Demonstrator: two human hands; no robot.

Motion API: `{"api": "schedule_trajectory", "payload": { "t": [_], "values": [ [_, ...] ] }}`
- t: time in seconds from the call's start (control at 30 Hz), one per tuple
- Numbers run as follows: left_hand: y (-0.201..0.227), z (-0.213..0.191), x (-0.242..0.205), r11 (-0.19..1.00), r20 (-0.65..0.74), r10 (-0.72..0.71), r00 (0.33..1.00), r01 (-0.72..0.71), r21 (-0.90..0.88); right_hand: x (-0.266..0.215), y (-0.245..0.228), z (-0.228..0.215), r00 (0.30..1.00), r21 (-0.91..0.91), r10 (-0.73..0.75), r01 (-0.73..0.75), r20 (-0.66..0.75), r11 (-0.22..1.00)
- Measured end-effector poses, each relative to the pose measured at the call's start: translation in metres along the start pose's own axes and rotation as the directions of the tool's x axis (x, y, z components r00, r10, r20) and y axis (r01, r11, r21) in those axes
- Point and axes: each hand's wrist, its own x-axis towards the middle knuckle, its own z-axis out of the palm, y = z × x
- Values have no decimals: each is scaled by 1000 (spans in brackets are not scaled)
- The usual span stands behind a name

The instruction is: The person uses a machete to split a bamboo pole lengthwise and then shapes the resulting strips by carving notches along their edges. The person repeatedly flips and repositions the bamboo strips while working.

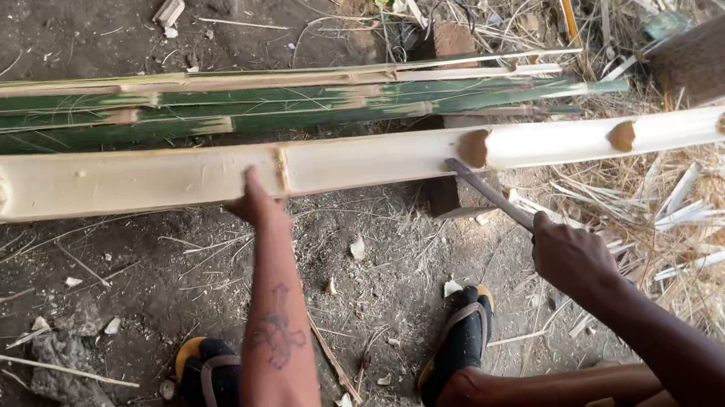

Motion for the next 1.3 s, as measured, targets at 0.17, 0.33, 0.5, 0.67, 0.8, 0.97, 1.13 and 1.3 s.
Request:
{"api": "schedule_trajectory", "payload": {
  "t": [0.17,0.33,0.5,0.67,0.8,0.97,1.13,1.3],
  "values": [
    [-35,1,-15,987,18,-148,989,149,-66,-16,-16,5,998,36,-58,58,-24,998],
    [-32,8,6,987,1,-158,987,158,-24,-39,-23,28,657,-55,-559,622,-506,781],
    [-30,9,4,986,3,-166,986,166,8,-12,27,-1,924,-89,-283,269,-258,959],
    [-31,7,-10,984,15,-177,984,177,-10,-23,1,13,968,21,-211,215,-135,976],
    [-27,11,-6,984,18,-179,984,179,-1,-24,-16,39,587,-34,-569,678,-576,734],
    [-18,4,-5,987,5,-157,988,157,22,7,61,55,977,-98,-22,2,-211,995],
    [-49,18,-30,986,94,-166,982,166,2,28,70,83,988,164,16,9,-152,986],
    [-94,24,-23,863,328,-474,817,505,-12,-1,44,43,998,159,-44,50,-41,986]
  ]
}}
